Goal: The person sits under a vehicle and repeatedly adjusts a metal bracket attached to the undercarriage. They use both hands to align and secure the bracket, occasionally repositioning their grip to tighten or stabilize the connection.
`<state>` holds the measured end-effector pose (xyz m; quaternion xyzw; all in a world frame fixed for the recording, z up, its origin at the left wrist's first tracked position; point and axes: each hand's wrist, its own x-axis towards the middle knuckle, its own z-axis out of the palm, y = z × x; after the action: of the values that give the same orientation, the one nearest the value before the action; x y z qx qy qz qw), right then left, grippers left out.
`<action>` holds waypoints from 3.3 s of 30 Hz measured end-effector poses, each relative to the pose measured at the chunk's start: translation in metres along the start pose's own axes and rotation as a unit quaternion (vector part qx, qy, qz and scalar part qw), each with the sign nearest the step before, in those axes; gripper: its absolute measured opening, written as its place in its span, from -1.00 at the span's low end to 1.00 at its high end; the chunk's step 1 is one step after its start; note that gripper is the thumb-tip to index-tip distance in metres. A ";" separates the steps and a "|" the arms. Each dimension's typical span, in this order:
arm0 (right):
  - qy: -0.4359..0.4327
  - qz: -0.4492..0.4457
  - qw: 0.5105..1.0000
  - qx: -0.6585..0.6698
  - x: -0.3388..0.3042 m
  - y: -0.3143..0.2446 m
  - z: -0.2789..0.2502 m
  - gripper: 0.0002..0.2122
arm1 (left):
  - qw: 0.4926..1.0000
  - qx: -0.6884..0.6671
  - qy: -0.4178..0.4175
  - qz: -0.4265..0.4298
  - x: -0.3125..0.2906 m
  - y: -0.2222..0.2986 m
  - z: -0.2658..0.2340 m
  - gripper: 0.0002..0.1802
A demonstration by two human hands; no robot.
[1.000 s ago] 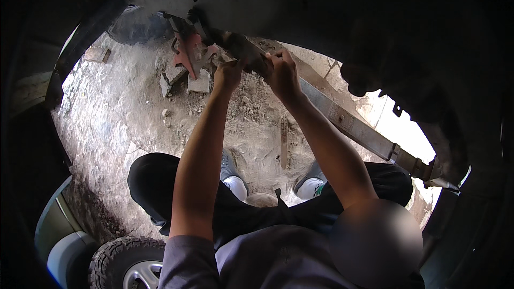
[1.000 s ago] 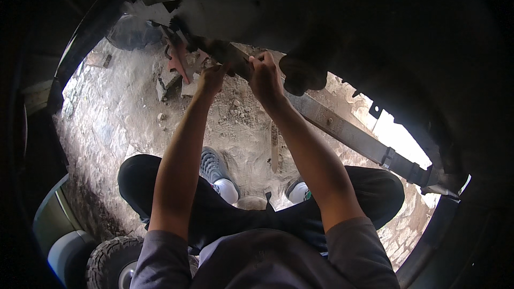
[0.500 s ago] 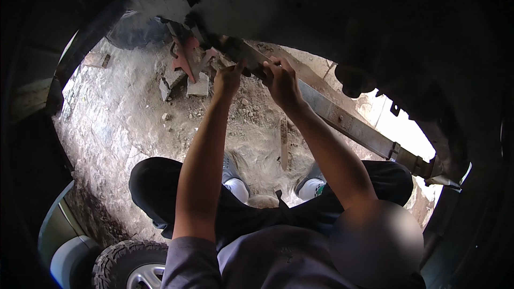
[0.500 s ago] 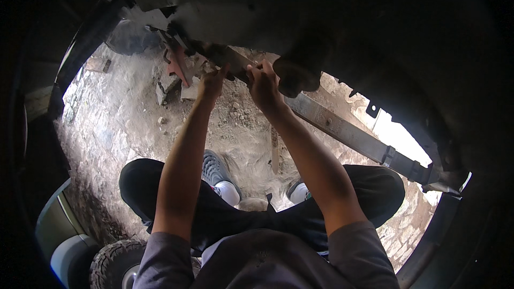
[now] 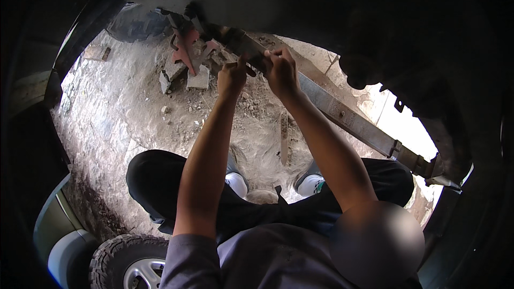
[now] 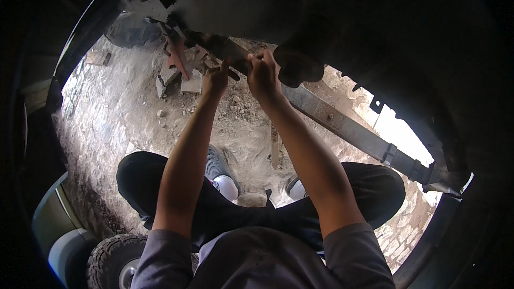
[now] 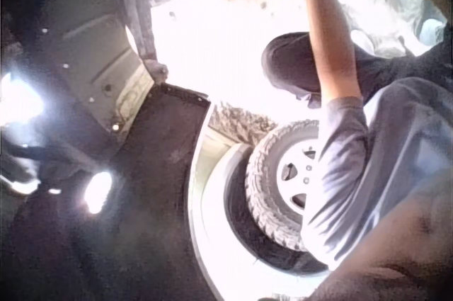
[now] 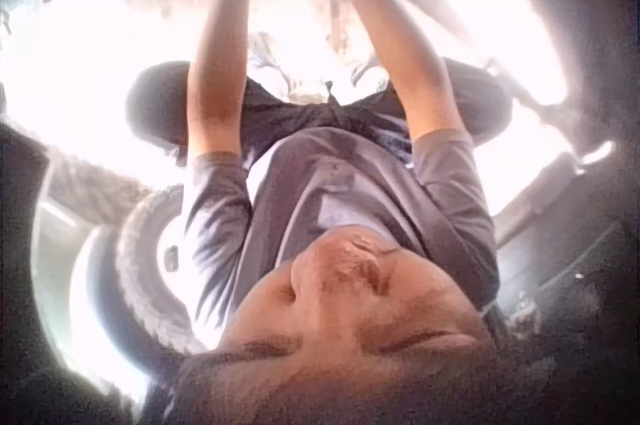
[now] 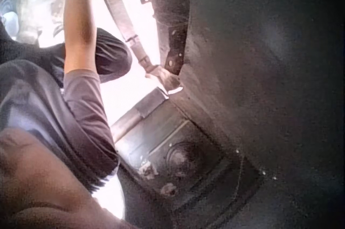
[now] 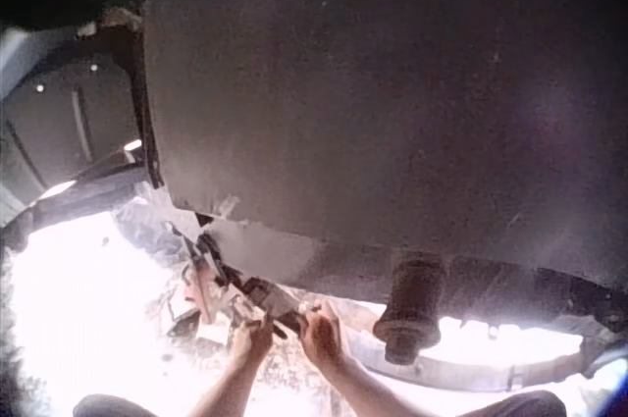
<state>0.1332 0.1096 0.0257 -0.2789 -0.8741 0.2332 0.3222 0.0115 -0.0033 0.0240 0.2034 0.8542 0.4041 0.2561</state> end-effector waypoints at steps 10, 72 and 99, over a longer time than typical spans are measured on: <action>-0.015 0.028 0.999 -0.030 0.001 -0.014 0.010 -0.85 | 0.987 0.108 0.001 0.116 0.020 -0.024 0.004 -0.49; 0.024 0.075 0.997 -0.026 -0.003 -0.018 0.008 -0.83 | 0.996 -0.059 -0.061 0.013 0.031 -0.022 0.009 -0.28; 0.028 0.178 0.982 -0.058 -0.007 -0.043 0.013 -0.83 | 0.997 -0.024 -0.002 0.070 0.039 -0.033 0.007 -0.40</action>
<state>0.1136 0.0705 0.0390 -0.4544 -0.8131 0.2280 0.2835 -0.0199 0.0028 -0.0170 0.2577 0.8274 0.4408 0.2338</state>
